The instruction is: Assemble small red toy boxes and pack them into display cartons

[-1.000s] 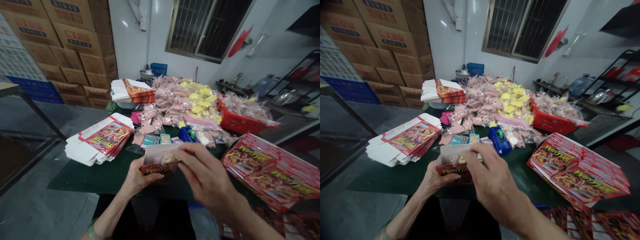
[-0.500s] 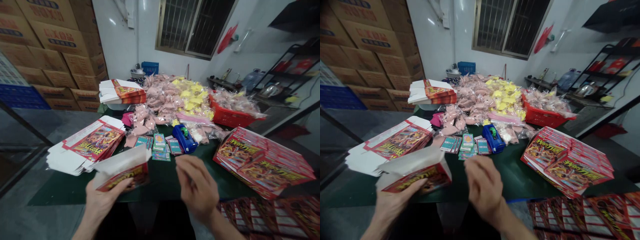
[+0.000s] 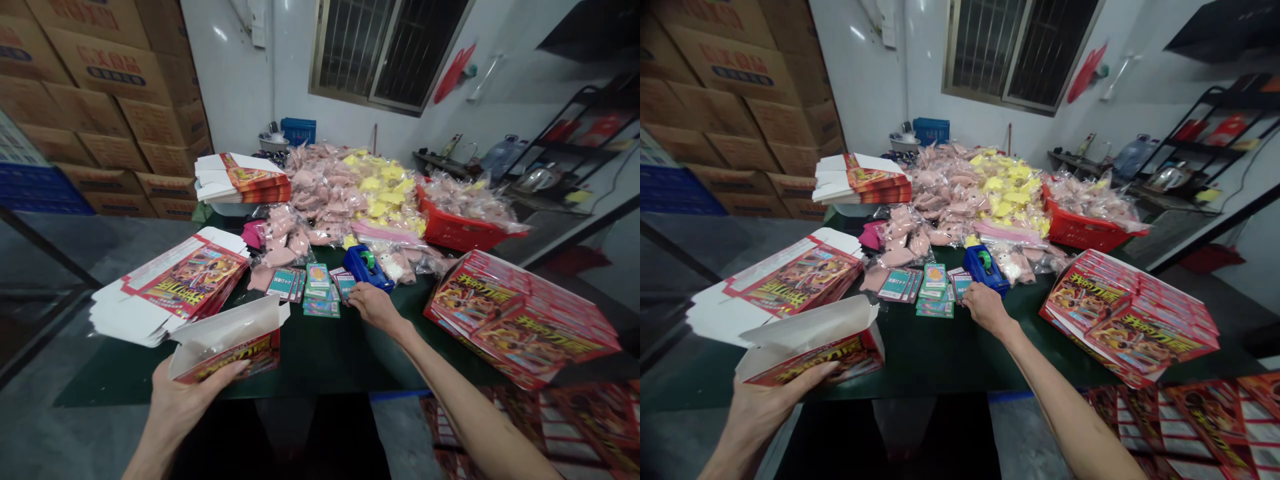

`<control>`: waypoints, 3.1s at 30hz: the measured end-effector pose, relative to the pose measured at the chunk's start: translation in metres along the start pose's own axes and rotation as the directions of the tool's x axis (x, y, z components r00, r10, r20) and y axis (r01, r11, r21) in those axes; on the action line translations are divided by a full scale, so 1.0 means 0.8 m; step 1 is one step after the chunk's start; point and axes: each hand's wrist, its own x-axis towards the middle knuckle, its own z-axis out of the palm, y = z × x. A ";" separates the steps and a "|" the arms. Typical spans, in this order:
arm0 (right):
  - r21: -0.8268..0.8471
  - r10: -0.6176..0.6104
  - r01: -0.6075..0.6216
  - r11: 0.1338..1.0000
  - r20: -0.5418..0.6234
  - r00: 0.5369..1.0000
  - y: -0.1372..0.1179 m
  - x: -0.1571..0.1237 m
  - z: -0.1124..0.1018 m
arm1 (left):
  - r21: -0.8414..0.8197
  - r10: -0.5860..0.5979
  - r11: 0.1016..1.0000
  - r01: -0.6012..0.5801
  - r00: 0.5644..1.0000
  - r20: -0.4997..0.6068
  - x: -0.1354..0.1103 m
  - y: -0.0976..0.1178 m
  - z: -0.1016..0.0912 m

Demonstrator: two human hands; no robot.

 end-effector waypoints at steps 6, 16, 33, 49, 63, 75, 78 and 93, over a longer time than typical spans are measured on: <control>-0.090 0.060 -0.075 0.993 -0.156 0.986 -0.009 -0.004 0.034 | -0.026 0.021 0.999 -0.020 1.000 0.023 0.004 -0.004 -0.001; -0.181 -0.012 -0.027 0.983 -0.215 0.977 -0.011 0.051 0.002 | -0.013 0.138 0.990 -0.137 0.989 0.053 0.008 0.010 -0.002; -0.018 -0.286 0.297 0.955 0.228 0.931 -0.006 0.146 0.017 | -0.115 0.002 0.993 -0.001 1.000 0.008 0.002 0.010 0.001; 0.002 -0.102 0.114 0.993 -0.429 0.897 -0.026 0.099 0.039 | -0.098 0.072 0.993 -0.060 0.990 0.125 0.006 0.011 0.000; 0.244 -0.290 0.549 0.799 -0.643 0.709 -0.132 -0.010 -0.151 | -0.217 0.133 0.974 -0.060 0.930 0.342 -0.002 0.033 0.032; 0.084 -0.442 0.607 0.790 -0.608 0.660 -0.148 0.009 -0.112 | -0.229 0.211 0.964 -0.137 0.918 0.337 -0.006 0.042 0.028; 0.052 -0.461 0.619 0.784 -0.619 0.636 -0.166 0.007 -0.108 | -0.198 0.260 0.959 -0.205 0.914 0.312 -0.007 0.040 0.031; 0.239 -0.201 0.445 0.863 -0.645 0.737 -0.200 -0.015 -0.077 | -0.102 0.578 0.797 -0.595 0.801 -0.156 -0.021 -0.014 0.053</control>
